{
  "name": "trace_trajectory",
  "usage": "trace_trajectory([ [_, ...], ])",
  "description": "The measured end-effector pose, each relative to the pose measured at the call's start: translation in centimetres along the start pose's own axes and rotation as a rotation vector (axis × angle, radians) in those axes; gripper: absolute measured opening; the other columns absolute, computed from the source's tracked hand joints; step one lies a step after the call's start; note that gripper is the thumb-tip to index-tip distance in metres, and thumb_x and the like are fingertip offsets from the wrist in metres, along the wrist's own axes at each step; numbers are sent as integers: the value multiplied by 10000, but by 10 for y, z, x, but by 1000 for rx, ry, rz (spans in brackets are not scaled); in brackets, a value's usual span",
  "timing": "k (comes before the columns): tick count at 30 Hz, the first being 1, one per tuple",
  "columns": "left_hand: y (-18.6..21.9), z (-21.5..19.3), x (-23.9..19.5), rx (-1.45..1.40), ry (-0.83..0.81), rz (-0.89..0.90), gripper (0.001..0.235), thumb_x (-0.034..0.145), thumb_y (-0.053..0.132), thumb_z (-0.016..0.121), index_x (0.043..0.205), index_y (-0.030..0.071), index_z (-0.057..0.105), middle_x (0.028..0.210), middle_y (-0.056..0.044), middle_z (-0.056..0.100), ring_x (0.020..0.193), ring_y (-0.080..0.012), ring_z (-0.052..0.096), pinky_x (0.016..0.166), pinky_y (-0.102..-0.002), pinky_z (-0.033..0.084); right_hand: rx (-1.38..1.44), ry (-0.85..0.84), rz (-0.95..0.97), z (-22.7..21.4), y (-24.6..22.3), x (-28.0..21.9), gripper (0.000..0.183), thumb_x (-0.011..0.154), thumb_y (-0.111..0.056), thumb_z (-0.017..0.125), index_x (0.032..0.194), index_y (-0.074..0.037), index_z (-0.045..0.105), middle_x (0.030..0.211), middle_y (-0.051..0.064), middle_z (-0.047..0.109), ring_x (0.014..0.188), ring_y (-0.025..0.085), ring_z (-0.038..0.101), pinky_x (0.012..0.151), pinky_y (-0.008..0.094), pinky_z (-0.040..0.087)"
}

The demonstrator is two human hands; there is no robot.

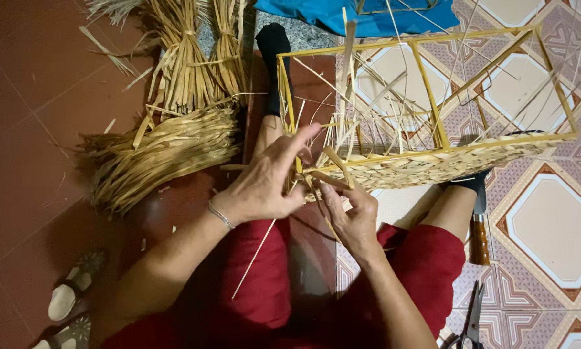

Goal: The person sits on the floor and weaves dried palm leaves into a rectangular basket frame. They use scissors to trim excess strands and a knife to adjust the weave, then continue interlacing new strands by hand to build up the basket sides.

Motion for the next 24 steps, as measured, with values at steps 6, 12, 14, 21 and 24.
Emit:
trace_trajectory([
  [6, -3, 6, 6, 7, 99, -119, 834, 838, 77, 857, 1523, 86, 381, 998, -29, 625, 916, -157, 655, 960, -366, 517, -136, -209, -5, 1, 18, -8, 104, 979, -157, 732, 943, -63, 758, 826, 93, 751, 717, 209, 697, 663, 348, 562],
  [12, -12, 2, 4, -54, 87, -84, 694, 834, 70, 831, 1435, 125, 488, 934, 11, 600, 918, -137, 623, 966, -370, 511, -308, -555, 386, -33, 63, -50, 178, 860, -232, 754, 913, -69, 800, 781, 134, 766, 606, 268, 704, 615, 390, 561],
  [14, -11, 2, 4, 5, 84, -52, 602, 830, 67, 834, 1362, 139, 562, 920, 6, 594, 930, -138, 618, 1007, -396, 486, -415, -620, 439, -47, 83, -65, 212, 869, -281, 753, 911, -78, 797, 780, 146, 761, 630, 294, 706, 653, 400, 569],
  [21, -6, -4, 19, 9, -16, -65, 176, 878, 130, 791, 1044, 98, 739, 836, -1, 616, 896, -158, 584, 913, -350, 461, -1033, -633, 327, -80, 111, -67, 225, 877, -403, 694, 887, -214, 817, 969, -21, 784, 1063, 285, 684, 911, 472, 533],
  [24, -5, -2, 31, 121, -95, -86, 164, 822, 184, 815, 945, 86, 767, 689, -10, 614, 737, -173, 554, 875, -406, 386, -839, -336, 83, -77, 72, -49, 557, 735, -405, 785, 1203, -108, 729, 1108, 93, 747, 980, 322, 665, 912, 541, 488],
])
Point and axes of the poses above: each hand's wrist, its own x-axis towards the middle knuckle, its own z-axis out of the palm, y = z × x, the point moved 4 cm from there along x, towards the middle knuckle
